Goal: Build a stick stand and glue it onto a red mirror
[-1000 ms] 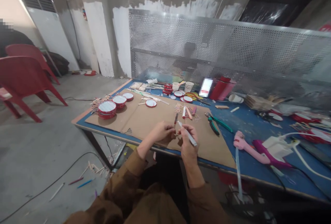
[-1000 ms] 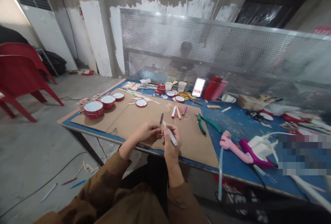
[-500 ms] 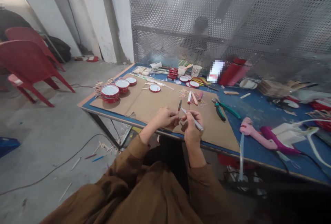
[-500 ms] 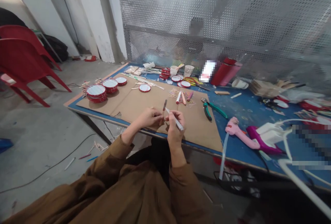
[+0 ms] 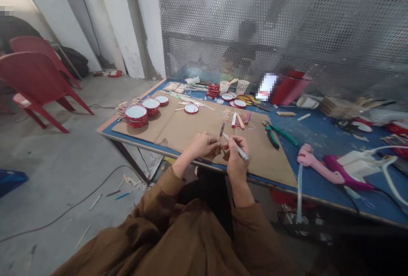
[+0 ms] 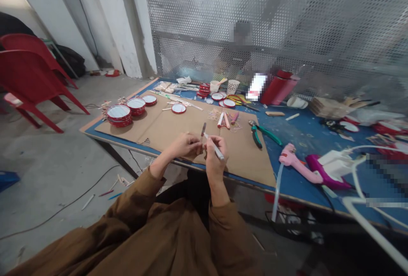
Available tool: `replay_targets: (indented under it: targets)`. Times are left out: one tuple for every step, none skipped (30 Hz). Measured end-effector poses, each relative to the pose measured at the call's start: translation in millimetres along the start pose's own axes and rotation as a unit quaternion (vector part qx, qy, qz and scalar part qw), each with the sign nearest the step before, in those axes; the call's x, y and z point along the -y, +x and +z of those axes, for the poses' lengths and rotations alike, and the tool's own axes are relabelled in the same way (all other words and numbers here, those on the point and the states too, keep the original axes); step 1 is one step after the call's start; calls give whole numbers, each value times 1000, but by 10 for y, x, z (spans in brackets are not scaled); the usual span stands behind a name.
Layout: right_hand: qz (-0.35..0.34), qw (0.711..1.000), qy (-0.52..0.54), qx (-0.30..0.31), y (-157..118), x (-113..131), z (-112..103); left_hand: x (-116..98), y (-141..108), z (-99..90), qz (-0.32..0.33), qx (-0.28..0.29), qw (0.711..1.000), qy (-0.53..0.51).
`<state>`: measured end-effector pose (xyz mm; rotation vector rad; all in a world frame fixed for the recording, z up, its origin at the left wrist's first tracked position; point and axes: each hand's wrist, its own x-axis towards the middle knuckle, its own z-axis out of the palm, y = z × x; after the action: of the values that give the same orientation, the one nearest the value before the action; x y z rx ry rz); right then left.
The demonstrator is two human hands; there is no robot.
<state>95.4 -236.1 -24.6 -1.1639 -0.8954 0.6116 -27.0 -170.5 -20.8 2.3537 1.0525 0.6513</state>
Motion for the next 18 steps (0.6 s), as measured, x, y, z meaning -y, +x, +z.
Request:
replay_targets:
  targets:
    - [-2, 1000, 2, 1, 0, -2, 0, -2, -1, -3, 0, 1, 1000, -4]
    - [-2, 1000, 4, 1, 0, -4, -1, -6, -3, -7, -2, 3, 1000, -8]
    - [-1, 1000, 6, 2, 0, -7, -2, -13, -6, -14, -4, 6, 1000, -14]
    - [1, 1000, 7, 2, 1, -10, -3, -20, -9, -20, -5, 10, 1000, -22]
    - [1, 1000, 7, 2, 2, -13, -4, -27, -12, -26, -6, 12, 999, -30]
    - [0, 1000, 7, 1, 3, -15, -5, -34, -15, -30, -6, 14, 999, -37]
    - [-4, 1000, 6, -2, 4, -16, -6, -39, -18, -34, -7, 14, 999, -43]
    - [-6, 1000, 4, -3, 5, -16, -6, -44, -20, -35, -9, 14, 999, -48]
    - [-6, 1000, 1, -5, 6, -14, -7, -47, -22, -35, -10, 15, 998, -53]
    - [-6, 1000, -3, -6, 5, -11, -7, -49, -23, -34, -10, 17, 998, -57]
    - [-6, 1000, -7, -7, 4, -7, -7, -50, -23, -33, -9, 18, 998, -60]
    - [-8, 1000, -10, -9, 1, -3, -7, -50, -23, -32, -7, 20, 998, -60]
    - [-12, 1000, -10, -11, -2, 1, -8, -48, -22, -31, -5, 21, 998, -57]
    - [-15, 1000, -8, -12, -5, 4, -9, -45, -21, -29, -3, 22, 998, -52]
    - [-16, 1000, -4, -11, -9, 6, -10, -40, -19, -27, -1, 23, 999, -46]
    - [-13, 1000, 0, -8, -13, 8, -10, -33, -18, -24, 1, 23, 999, -41]
    - [-8, 1000, 3, -4, -17, 8, -11, -25, -17, -20, 3, 22, 999, -38]
    - [-1, 1000, 5, 0, -20, 9, -11, -17, -16, -16, 6, 21, 999, -38]
